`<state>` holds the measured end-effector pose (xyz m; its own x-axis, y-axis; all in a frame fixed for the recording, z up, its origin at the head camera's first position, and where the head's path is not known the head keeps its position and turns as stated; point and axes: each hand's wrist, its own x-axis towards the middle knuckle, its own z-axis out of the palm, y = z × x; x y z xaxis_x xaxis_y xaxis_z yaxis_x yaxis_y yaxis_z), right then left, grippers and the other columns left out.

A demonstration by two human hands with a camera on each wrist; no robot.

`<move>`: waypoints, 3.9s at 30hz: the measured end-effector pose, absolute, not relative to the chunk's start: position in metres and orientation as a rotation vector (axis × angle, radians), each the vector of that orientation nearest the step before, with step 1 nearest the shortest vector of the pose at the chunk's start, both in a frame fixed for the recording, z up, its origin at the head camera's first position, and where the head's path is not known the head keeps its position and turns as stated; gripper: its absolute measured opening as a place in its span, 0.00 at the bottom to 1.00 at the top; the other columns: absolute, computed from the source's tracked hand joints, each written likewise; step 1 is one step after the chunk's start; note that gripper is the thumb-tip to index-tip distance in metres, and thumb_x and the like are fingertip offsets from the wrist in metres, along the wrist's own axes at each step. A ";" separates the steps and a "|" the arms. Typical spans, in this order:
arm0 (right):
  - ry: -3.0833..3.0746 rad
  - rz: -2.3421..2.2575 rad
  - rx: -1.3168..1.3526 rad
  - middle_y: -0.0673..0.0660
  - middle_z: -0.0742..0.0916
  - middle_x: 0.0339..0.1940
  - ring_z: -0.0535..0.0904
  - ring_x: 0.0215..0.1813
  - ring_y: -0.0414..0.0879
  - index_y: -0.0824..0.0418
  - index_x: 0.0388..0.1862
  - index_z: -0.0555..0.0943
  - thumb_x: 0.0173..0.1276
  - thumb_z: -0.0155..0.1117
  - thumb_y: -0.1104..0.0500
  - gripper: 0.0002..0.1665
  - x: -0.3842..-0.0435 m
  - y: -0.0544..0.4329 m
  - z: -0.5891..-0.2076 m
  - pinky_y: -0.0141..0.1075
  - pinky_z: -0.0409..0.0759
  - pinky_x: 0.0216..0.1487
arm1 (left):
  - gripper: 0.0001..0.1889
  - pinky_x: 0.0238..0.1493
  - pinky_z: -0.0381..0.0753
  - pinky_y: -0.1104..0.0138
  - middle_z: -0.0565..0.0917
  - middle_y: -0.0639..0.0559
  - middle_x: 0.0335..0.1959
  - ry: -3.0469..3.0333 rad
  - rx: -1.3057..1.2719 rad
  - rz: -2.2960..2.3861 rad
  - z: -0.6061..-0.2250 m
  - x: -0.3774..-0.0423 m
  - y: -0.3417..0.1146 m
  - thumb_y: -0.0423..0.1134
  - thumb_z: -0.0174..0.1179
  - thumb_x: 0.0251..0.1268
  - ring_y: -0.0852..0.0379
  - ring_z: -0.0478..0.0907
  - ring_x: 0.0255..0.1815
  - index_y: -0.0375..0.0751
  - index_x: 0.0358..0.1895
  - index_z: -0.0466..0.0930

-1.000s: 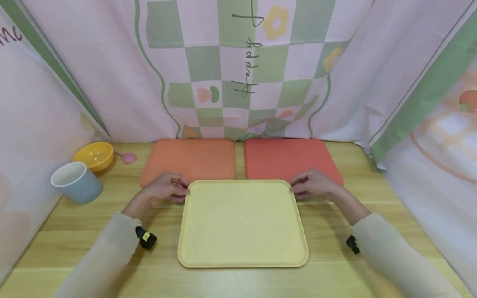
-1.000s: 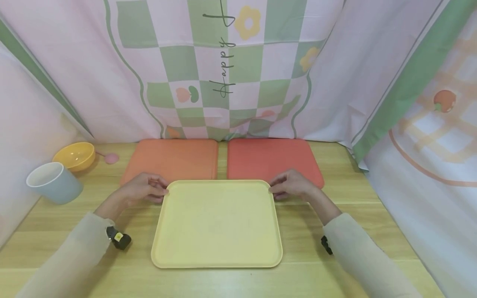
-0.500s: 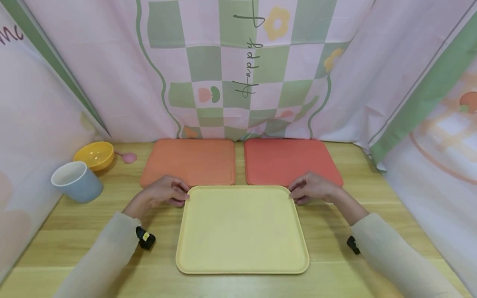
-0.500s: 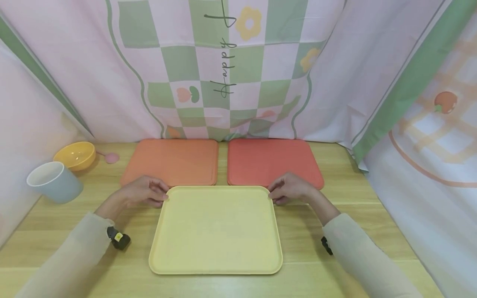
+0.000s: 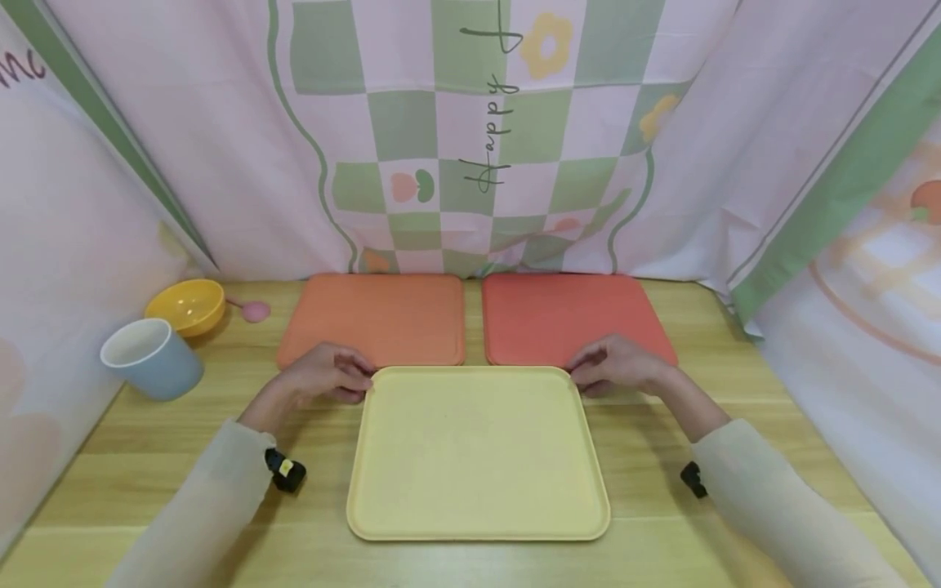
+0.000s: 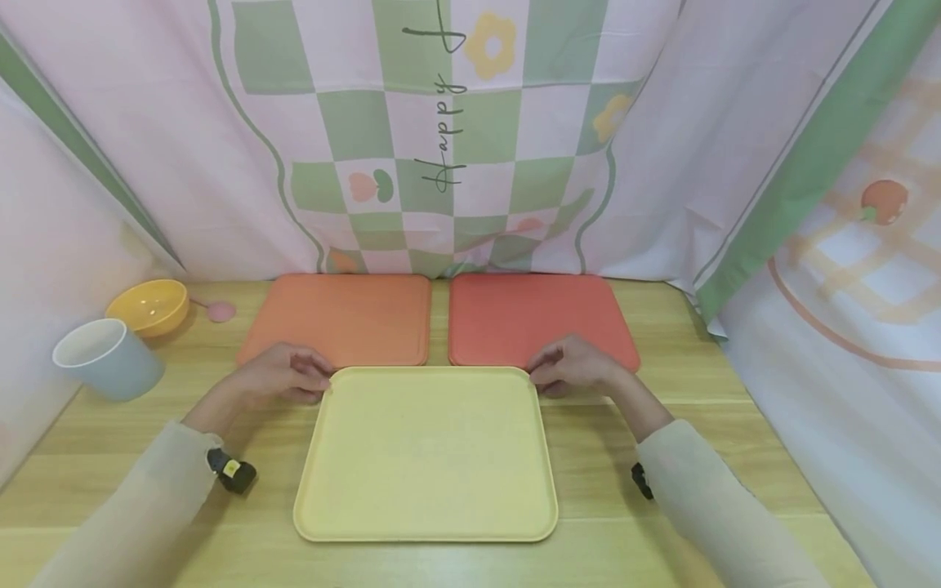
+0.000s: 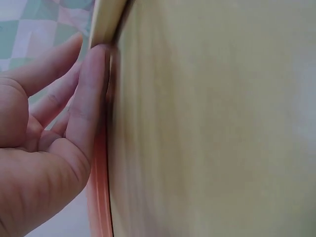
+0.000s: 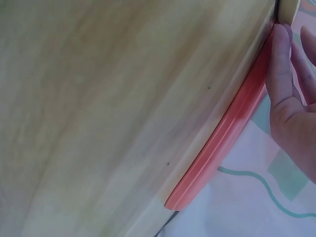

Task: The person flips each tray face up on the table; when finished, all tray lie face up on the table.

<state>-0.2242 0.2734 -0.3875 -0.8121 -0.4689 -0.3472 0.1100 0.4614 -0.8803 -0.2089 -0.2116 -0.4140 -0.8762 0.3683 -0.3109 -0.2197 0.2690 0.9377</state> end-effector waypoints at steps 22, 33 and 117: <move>2.262 -1.427 -0.236 0.66 0.87 0.49 0.87 0.47 0.57 0.78 0.62 0.76 0.71 0.69 0.60 0.28 -0.232 0.285 -0.366 0.48 0.86 0.49 | 0.21 0.50 0.86 0.55 0.83 0.39 0.46 2.096 0.219 1.703 -0.392 -0.225 -0.165 0.30 0.64 0.70 0.42 0.85 0.46 0.26 0.63 0.74; 2.372 -1.388 -0.256 0.72 0.79 0.62 0.84 0.53 0.57 0.76 0.66 0.73 0.73 0.67 0.56 0.31 -0.237 0.295 -0.361 0.47 0.85 0.54 | 0.23 0.49 0.86 0.57 0.81 0.40 0.46 2.097 0.197 1.770 -0.386 -0.241 -0.133 0.28 0.64 0.69 0.43 0.83 0.46 0.25 0.65 0.72; 2.445 -1.610 0.060 0.39 0.85 0.36 0.84 0.41 0.33 0.82 0.73 0.58 0.78 0.59 0.60 0.37 -0.288 0.388 -0.376 0.31 0.84 0.51 | 0.29 0.61 0.78 0.55 0.74 0.35 0.64 1.981 0.004 1.971 -0.393 -0.301 -0.019 0.23 0.66 0.63 0.56 0.79 0.40 0.31 0.68 0.70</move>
<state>-0.2881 0.3885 -0.3764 -0.9765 -0.0828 -0.1988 0.1499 0.4015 -0.9035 -0.3011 -0.0190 -0.3934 -0.9405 0.2418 -0.2388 -0.2377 0.0345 0.9707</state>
